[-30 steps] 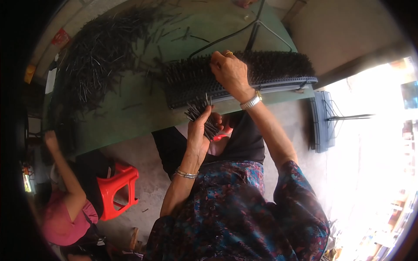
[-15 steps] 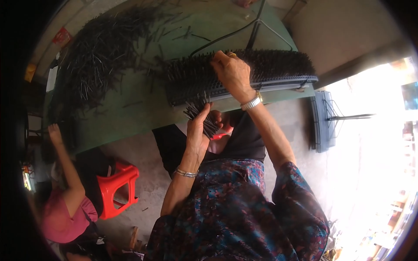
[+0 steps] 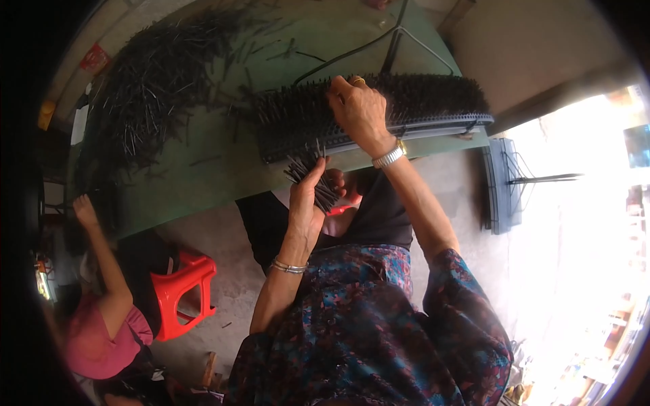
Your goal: Manually picking thin metal pins from a large pile and inserting them into a specialized storage rack.
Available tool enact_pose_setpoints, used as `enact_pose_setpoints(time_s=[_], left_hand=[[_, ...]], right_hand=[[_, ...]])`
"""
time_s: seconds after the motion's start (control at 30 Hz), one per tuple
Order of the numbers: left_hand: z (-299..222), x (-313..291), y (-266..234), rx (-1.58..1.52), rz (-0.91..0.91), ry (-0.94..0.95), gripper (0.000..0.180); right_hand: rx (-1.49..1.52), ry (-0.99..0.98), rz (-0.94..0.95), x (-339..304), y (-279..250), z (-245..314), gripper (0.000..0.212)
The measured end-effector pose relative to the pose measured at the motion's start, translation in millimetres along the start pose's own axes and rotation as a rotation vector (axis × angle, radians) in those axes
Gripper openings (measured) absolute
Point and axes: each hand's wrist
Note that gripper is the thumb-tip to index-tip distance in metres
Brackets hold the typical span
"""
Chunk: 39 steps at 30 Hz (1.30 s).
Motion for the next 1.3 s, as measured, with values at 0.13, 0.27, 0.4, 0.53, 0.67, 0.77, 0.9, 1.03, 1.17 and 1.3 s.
enact_pose_setpoints(time_s=[0.13, 0.27, 0.4, 0.53, 0.67, 0.77, 0.9, 1.03, 1.17, 1.3], left_hand=[[0.3, 0.9, 1.4, -0.013, -0.015, 0.012, 0.024], [0.8, 0.0, 3.2, -0.011, -0.010, 0.005, 0.024], [1.5, 1.6, 1.7, -0.016, -0.006, 0.007, 0.024], [0.9, 1.5, 0.6, -0.012, -0.014, -0.003, 0.024], [-0.4, -0.2, 2.6, -0.005, -0.018, 0.003, 0.024], [-2.7, -0.5, 2.9, -0.011, -0.022, 0.010, 0.024], [-3.3, -1.9, 1.1, -0.011, -0.036, 0.008, 0.024], [-2.3, -1.1, -0.1, -0.020, -0.024, 0.020, 0.024], [-2.5, -0.7, -0.4, -0.031, -0.030, 0.023, 0.023], [-1.7, 0.3, 0.3, -0.029, -0.031, 0.031, 0.024]], right_hand=[[-0.008, 0.043, 0.038, 3.0, 0.0, -0.6, 0.013], [-0.009, 0.004, 0.032, 6.7, 6.1, -5.9, 0.014], [0.066, -0.016, -0.015, 6.1, 6.9, -3.8, 0.013], [0.083, 0.019, 0.008, 4.8, 5.8, -1.7, 0.013], [0.034, 0.031, 0.023, 9.4, 8.3, -9.2, 0.013], [0.031, 0.025, -0.021, 8.9, 9.1, -9.6, 0.013], [0.047, 0.031, -0.074, 1.7, 11.4, -8.7, 0.015], [0.036, 0.011, -0.090, -0.8, 12.6, -6.6, 0.015], [0.039, -0.029, -0.151, -4.6, 11.8, -3.5, 0.012], [0.002, -0.044, -0.166, -12.3, 12.3, -6.8, 0.011]])
Point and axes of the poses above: each hand's wrist, its own x-axis towards the middle knuckle, its own y-axis out of the palm, z = x × y, and after that the axes turned 11 degrees about x, right-handed
